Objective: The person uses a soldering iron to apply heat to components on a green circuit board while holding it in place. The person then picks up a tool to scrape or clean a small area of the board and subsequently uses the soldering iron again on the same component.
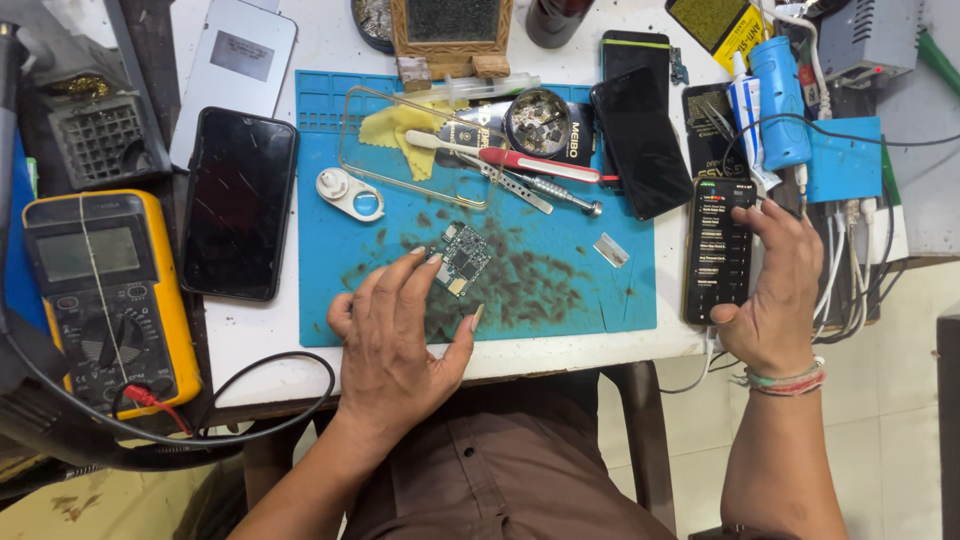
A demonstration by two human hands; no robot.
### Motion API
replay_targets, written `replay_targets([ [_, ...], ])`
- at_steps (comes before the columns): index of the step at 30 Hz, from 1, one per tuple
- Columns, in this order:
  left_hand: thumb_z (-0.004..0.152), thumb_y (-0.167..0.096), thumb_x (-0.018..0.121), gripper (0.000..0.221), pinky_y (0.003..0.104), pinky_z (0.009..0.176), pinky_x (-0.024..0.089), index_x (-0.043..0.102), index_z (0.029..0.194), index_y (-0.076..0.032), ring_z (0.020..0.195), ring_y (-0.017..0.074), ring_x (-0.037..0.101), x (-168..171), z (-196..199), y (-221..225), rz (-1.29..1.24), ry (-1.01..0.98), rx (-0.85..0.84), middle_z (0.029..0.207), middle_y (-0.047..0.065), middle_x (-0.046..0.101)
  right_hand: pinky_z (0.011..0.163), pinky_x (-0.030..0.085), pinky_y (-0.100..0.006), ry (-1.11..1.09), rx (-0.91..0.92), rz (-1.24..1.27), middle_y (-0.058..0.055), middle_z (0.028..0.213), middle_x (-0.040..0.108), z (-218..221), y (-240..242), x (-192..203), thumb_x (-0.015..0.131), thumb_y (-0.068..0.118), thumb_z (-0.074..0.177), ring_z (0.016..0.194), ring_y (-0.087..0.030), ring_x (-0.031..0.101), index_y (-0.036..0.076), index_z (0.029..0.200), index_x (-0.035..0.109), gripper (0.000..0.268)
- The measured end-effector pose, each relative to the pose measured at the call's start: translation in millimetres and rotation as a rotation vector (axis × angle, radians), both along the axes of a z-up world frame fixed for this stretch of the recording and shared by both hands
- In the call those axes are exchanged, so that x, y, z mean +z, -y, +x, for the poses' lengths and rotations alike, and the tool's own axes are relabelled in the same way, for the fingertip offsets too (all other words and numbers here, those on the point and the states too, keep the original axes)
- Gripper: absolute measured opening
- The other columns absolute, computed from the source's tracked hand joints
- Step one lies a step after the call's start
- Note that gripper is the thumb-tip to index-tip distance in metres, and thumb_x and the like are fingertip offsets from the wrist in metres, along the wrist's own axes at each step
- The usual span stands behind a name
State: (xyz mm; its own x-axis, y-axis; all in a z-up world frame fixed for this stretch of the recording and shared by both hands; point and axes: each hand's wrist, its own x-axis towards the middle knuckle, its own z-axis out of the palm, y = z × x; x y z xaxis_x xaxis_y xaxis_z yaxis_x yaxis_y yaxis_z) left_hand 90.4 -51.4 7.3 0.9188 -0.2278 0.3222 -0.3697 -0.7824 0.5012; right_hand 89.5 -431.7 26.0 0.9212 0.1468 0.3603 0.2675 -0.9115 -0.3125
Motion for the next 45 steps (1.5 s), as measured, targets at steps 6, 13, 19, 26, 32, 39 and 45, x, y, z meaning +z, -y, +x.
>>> replay_targets([
  [6,0.086,-0.038,0.079,0.068,0.046,0.103,0.028,0.052,0.140,-0.006,0.126,0.0285,0.049,-3,0,0,0.011,0.013,-0.011,0.140,0.011,0.055,0.124,0.031,-0.050,0.083,-0.035,0.116,-0.019,0.138,0.062,-9,1,-7,0.030,0.086,0.101,0.138,-0.035,0.049,0.000,0.143,0.052,0.098],
  [13,0.087,-0.038,0.079,0.068,0.046,0.103,0.029,0.052,0.140,-0.006,0.126,0.0285,0.050,0,1,0,0.017,0.003,-0.025,0.140,0.011,0.055,0.125,0.029,-0.054,0.258,-0.042,0.161,-0.015,0.107,0.070,-20,6,-28,0.031,0.075,0.104,0.123,-0.032,0.060,0.000,0.128,0.052,0.082],
  [19,0.086,-0.038,0.080,0.068,0.046,0.102,0.029,0.052,0.140,-0.006,0.126,0.0283,0.050,0,1,0,0.019,0.003,-0.022,0.141,0.010,0.055,0.124,0.034,-0.051,0.203,-0.007,0.119,-0.012,0.109,0.071,-21,6,-25,0.032,0.081,0.101,0.122,-0.031,0.060,0.002,0.129,0.052,0.086],
  [26,0.086,-0.038,0.080,0.070,0.046,0.102,0.029,0.052,0.141,-0.005,0.126,0.0286,0.050,-1,1,-1,0.020,0.011,-0.034,0.140,0.011,0.055,0.119,0.035,-0.048,0.090,0.008,0.096,-0.015,0.126,0.067,-12,-8,-10,0.030,0.083,0.098,0.133,-0.035,0.056,0.003,0.134,0.055,0.091],
  [32,0.087,-0.039,0.078,0.069,0.046,0.102,0.029,0.051,0.141,-0.005,0.127,0.0280,0.048,-2,1,-1,0.017,0.014,-0.037,0.140,0.012,0.055,0.115,0.045,-0.044,0.278,-0.041,0.370,-0.021,0.129,0.056,-16,-2,-27,0.039,0.079,0.104,0.127,-0.033,0.060,-0.003,0.133,0.047,0.088],
  [39,0.088,-0.040,0.078,0.069,0.045,0.102,0.029,0.053,0.141,-0.004,0.127,0.0272,0.048,-3,0,-2,0.014,0.001,-0.036,0.140,0.011,0.055,0.114,0.046,-0.041,0.308,-0.052,0.357,-0.019,0.126,0.058,-26,15,-46,0.043,0.080,0.102,0.122,-0.029,0.062,-0.004,0.135,0.051,0.091],
  [45,0.089,-0.040,0.076,0.067,0.044,0.102,0.028,0.054,0.141,-0.003,0.128,0.0266,0.047,-1,-2,-3,-0.001,0.003,-0.040,0.140,0.012,0.054,0.115,0.045,-0.038,0.281,-0.067,0.424,-0.018,0.132,0.058,-29,15,-46,0.051,0.064,0.106,0.127,-0.026,0.059,-0.001,0.137,0.051,0.072],
])
